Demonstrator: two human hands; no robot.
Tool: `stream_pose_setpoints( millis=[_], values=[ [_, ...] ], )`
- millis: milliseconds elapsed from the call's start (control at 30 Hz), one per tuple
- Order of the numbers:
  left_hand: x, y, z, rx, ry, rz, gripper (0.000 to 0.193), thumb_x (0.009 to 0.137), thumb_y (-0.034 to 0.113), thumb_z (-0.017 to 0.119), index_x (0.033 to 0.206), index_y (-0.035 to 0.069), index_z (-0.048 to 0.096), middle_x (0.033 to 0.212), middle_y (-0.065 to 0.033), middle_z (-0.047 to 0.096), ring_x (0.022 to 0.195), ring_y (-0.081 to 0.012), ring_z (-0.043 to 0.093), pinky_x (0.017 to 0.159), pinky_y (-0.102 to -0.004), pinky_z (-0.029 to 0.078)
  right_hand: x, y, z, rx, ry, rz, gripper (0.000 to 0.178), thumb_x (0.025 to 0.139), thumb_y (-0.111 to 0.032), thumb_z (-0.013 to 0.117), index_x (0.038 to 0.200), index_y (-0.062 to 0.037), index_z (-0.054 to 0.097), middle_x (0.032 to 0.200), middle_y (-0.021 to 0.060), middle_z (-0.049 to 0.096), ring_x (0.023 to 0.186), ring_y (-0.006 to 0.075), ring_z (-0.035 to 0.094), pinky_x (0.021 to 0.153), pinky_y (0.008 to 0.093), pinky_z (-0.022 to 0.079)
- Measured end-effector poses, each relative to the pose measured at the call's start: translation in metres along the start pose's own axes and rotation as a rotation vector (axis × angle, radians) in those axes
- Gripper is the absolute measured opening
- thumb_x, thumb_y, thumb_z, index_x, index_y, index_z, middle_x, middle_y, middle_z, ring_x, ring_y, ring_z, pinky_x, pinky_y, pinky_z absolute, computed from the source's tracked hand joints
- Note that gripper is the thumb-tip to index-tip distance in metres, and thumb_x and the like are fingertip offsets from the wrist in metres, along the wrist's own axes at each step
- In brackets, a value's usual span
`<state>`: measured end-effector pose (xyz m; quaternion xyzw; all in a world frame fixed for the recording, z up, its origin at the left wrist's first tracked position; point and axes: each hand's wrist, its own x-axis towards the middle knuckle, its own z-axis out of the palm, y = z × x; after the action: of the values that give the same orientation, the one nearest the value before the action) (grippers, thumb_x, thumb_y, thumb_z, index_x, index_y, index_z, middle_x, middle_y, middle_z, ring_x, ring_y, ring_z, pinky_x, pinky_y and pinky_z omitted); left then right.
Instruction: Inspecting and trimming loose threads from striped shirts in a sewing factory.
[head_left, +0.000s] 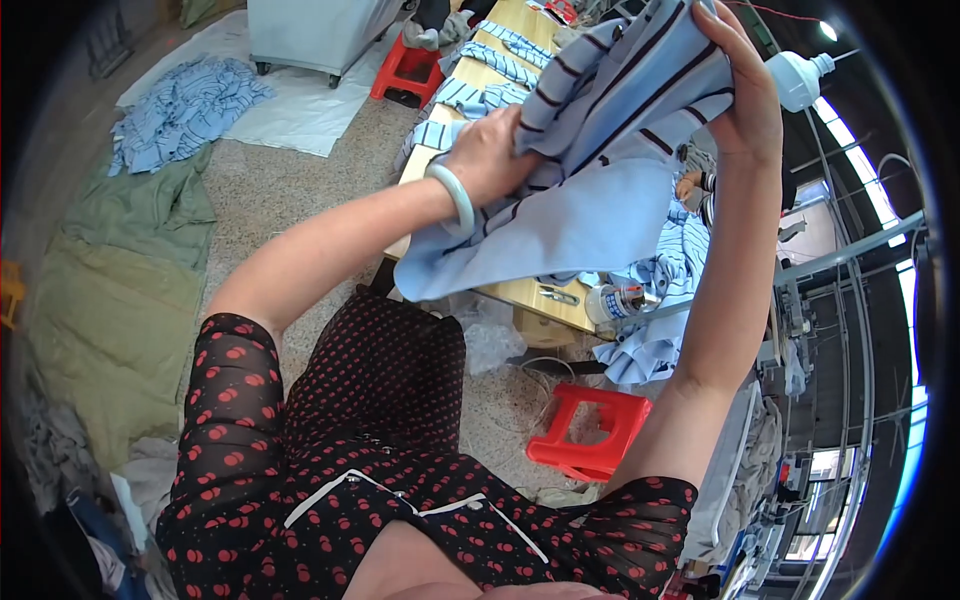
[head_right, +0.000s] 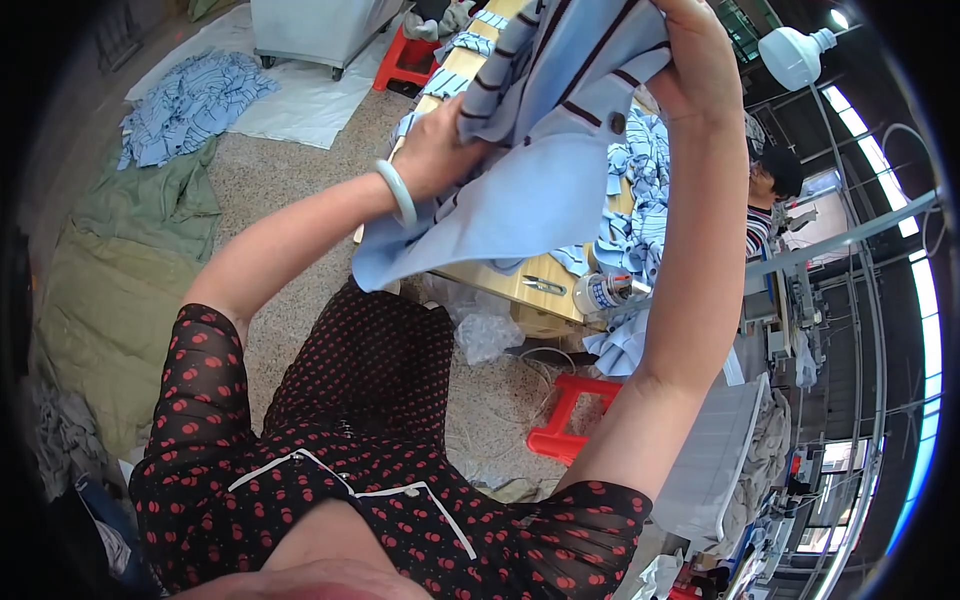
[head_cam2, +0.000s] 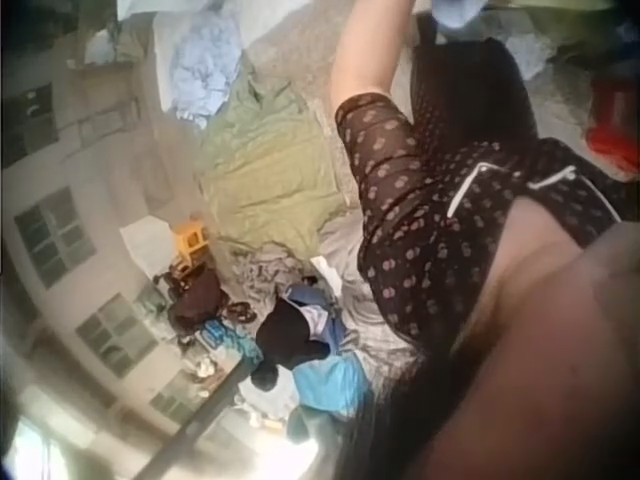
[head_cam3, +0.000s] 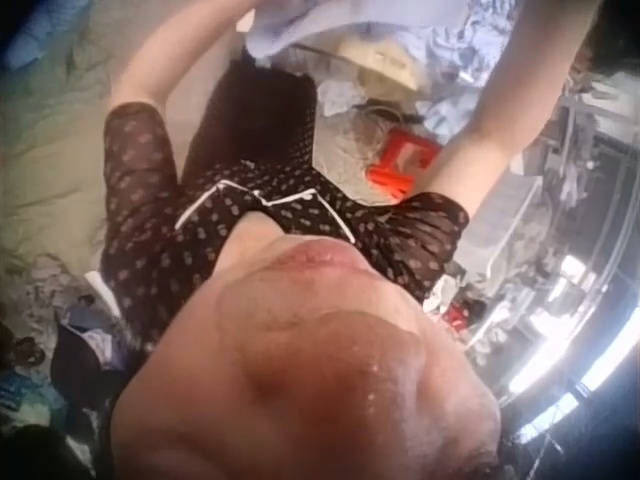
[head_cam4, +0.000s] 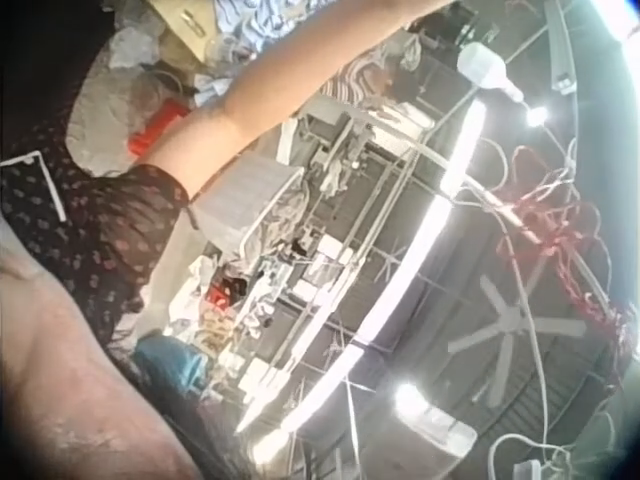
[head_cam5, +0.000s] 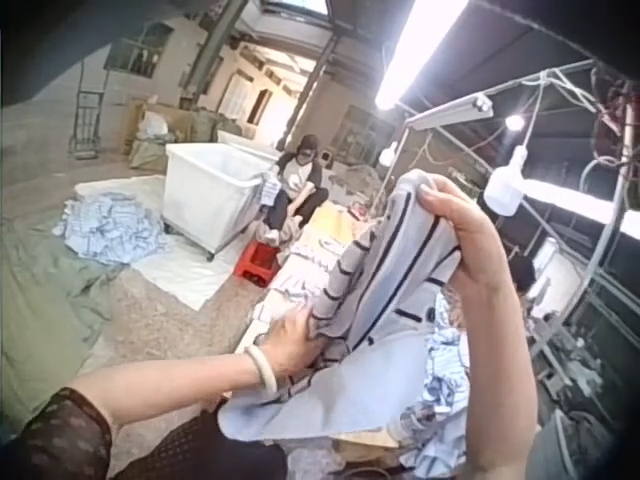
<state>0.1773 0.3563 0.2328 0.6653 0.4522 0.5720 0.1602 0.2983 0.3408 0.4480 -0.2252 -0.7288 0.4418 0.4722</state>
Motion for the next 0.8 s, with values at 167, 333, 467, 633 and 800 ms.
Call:
stream_pose_setpoints(
  millis=[167,333,467,633,800],
  values=[
    [0.017,-0.026,-0.049,-0.129,-0.039,-0.004,0.024,0.074,0.017,0.06,0.096,0.006,0.058,0.081,-0.007,0.061,0.077,-0.0185,0.055,0.071,-0.0309,0.044,-0.022,-0.004,-0.061,-0.042,0.023,0.067,0.031,0.082,-0.017,0.055,0.11,-0.0029,0.053,0.094,0.0045,0.06,0.084,0.0131,0.058,0.074,0.0236,0.046],
    [0.014,0.005,-0.117,-0.35,-0.15,-0.146,0.022,0.073,0.02,0.065,0.088,0.005,0.06,0.075,-0.0008,0.058,0.07,-0.0091,0.053,0.064,-0.024,0.042,-0.046,-0.008,-0.043,-0.29,0.215,0.073,0.024,0.077,-0.018,0.063,0.097,-0.005,0.063,0.08,0.0,0.061,0.071,0.0069,0.056,0.06,0.0176,0.042],
    [0.007,0.021,-0.148,-0.455,-0.231,-0.251,0.021,0.074,0.018,0.065,0.089,0.006,0.058,0.076,0.0006,0.056,0.068,-0.0068,0.052,0.061,-0.0211,0.041,-0.047,0.014,-0.051,-1.135,0.252,-0.291,0.024,0.077,-0.019,0.06,0.098,-0.0085,0.062,0.072,0.006,0.063,0.065,0.0103,0.057,0.061,0.0221,0.044],
    [-0.004,0.022,-0.164,-0.386,-0.259,-0.259,0.022,0.076,0.018,0.063,0.093,0.007,0.057,0.077,-0.0006,0.056,0.066,-0.0064,0.054,0.058,-0.0204,0.044,-0.045,0.03,-0.028,-1.392,0.232,-0.336,0.024,0.08,-0.024,0.058,0.095,-0.0047,0.061,0.068,0.002,0.059,0.062,0.0061,0.051,0.058,0.0208,0.041],
    [-0.008,0.005,-0.168,-0.354,-0.254,-0.333,0.022,0.077,0.02,0.061,0.094,0.006,0.057,0.078,-0.002,0.058,0.069,-0.0075,0.056,0.06,-0.0209,0.046,-0.043,0.032,-0.029,-1.079,0.092,-0.138,0.027,0.077,-0.027,0.058,0.092,-0.0042,0.062,0.072,0.0039,0.061,0.067,0.0099,0.056,0.06,0.0237,0.043]
  ],
)
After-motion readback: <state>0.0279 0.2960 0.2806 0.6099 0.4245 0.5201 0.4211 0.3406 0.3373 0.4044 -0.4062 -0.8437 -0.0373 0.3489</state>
